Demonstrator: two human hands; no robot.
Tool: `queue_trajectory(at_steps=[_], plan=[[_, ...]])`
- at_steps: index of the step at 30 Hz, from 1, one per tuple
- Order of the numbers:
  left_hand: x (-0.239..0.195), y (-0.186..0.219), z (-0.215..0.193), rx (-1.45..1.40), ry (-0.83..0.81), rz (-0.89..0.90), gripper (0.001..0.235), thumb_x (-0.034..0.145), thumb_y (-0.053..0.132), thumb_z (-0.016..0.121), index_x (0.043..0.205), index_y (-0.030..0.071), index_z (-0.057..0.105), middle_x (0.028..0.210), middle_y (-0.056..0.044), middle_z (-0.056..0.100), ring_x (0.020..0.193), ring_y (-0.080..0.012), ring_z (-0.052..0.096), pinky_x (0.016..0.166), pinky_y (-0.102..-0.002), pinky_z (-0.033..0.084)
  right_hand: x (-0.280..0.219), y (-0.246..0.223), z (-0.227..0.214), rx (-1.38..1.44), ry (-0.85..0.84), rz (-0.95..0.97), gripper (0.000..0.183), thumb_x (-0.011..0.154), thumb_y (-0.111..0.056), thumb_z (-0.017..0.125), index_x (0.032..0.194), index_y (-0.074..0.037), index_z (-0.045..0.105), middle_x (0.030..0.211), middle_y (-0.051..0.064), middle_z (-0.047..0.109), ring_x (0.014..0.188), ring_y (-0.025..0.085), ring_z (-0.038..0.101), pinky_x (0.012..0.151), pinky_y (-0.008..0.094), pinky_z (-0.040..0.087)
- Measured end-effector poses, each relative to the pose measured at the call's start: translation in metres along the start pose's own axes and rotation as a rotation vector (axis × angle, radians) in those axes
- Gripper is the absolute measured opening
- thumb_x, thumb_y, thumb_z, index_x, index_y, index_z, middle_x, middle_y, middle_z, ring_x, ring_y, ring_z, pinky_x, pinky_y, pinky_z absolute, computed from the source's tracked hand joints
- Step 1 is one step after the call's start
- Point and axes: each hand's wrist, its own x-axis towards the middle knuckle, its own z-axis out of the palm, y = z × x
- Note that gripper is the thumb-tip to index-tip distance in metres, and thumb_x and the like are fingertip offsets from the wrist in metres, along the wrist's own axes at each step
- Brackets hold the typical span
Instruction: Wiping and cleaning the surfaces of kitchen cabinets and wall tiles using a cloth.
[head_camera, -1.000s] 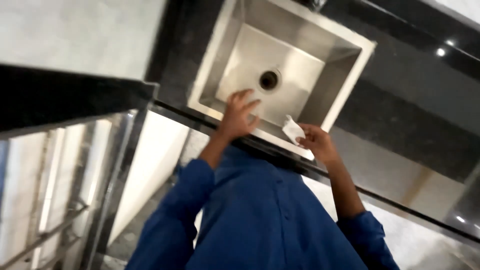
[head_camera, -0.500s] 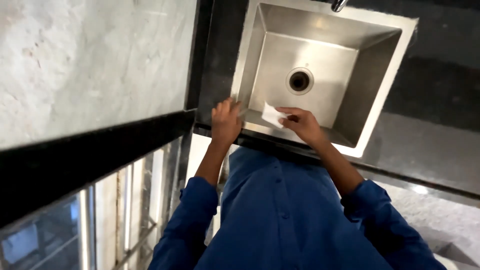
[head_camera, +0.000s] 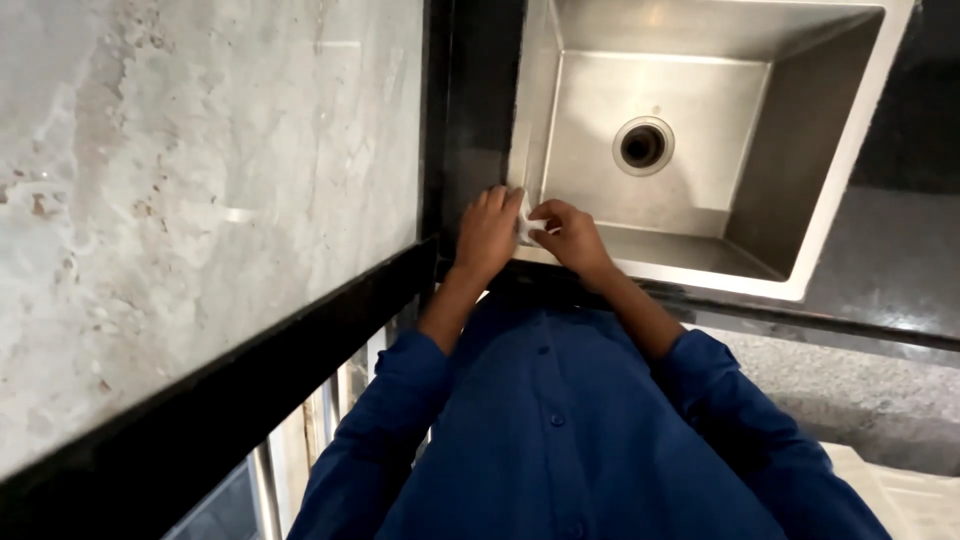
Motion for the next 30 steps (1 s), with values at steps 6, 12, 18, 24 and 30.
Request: queue_trajectory(at_steps=[6, 12, 18, 24, 30], plan=[[0.000, -0.002, -0.008, -0.048, 0.070, -0.010, 0.048, 0.087, 0.007, 0.066, 0.135, 0.004, 0.062, 0.110, -0.015, 0.061, 0.104, -0.0376, 0.059, 0.087, -0.050, 0.049, 0.019, -0.025, 0.009, -0.047, 0.074, -0.049, 0.031, 0.087, -0.004, 0.078, 0.117, -0.007, 0.071, 0.112, 0.011, 0.071, 0.093, 0.025, 0.072, 0.078, 0.034, 0.062], [-0.005, -0.005, 0.001, -0.062, 0.024, -0.087, 0.049, 0.085, 0.008, 0.066, 0.133, 0.004, 0.063, 0.110, -0.015, 0.061, 0.104, -0.0377, 0.060, 0.084, -0.051, 0.048, 0.000, -0.054, 0.002, -0.372, -0.118, -0.170, 0.041, 0.085, -0.003, 0.074, 0.125, -0.010, 0.071, 0.113, 0.016, 0.067, 0.094, 0.036, 0.068, 0.081, 0.044, 0.056], [-0.016, -0.004, 0.013, -0.084, 0.137, -0.079, 0.043, 0.089, 0.009, 0.065, 0.131, 0.008, 0.064, 0.113, -0.014, 0.062, 0.105, -0.0368, 0.060, 0.088, -0.050, 0.049, -0.010, -0.041, 0.006, -0.561, -0.158, -0.326, 0.042, 0.089, -0.002, 0.063, 0.130, -0.009, 0.069, 0.119, 0.015, 0.066, 0.107, 0.036, 0.066, 0.088, 0.044, 0.055], [-0.011, 0.000, 0.000, -0.148, 0.099, -0.185, 0.055, 0.087, 0.002, 0.063, 0.142, 0.007, 0.062, 0.110, -0.015, 0.062, 0.102, -0.0381, 0.059, 0.086, -0.051, 0.048, 0.026, -0.055, -0.002, -0.600, -0.040, -0.224, 0.030, 0.087, -0.008, 0.072, 0.117, -0.011, 0.071, 0.110, 0.015, 0.067, 0.097, 0.037, 0.067, 0.081, 0.046, 0.056], [-0.016, -0.004, 0.012, -0.119, 0.148, -0.165, 0.040, 0.089, 0.005, 0.064, 0.129, 0.008, 0.066, 0.117, -0.014, 0.063, 0.109, -0.0368, 0.059, 0.093, -0.050, 0.050, 0.035, -0.046, -0.009, -0.523, -0.027, -0.086, 0.027, 0.088, -0.008, 0.076, 0.114, -0.008, 0.069, 0.107, 0.017, 0.067, 0.084, 0.035, 0.068, 0.077, 0.047, 0.056]])
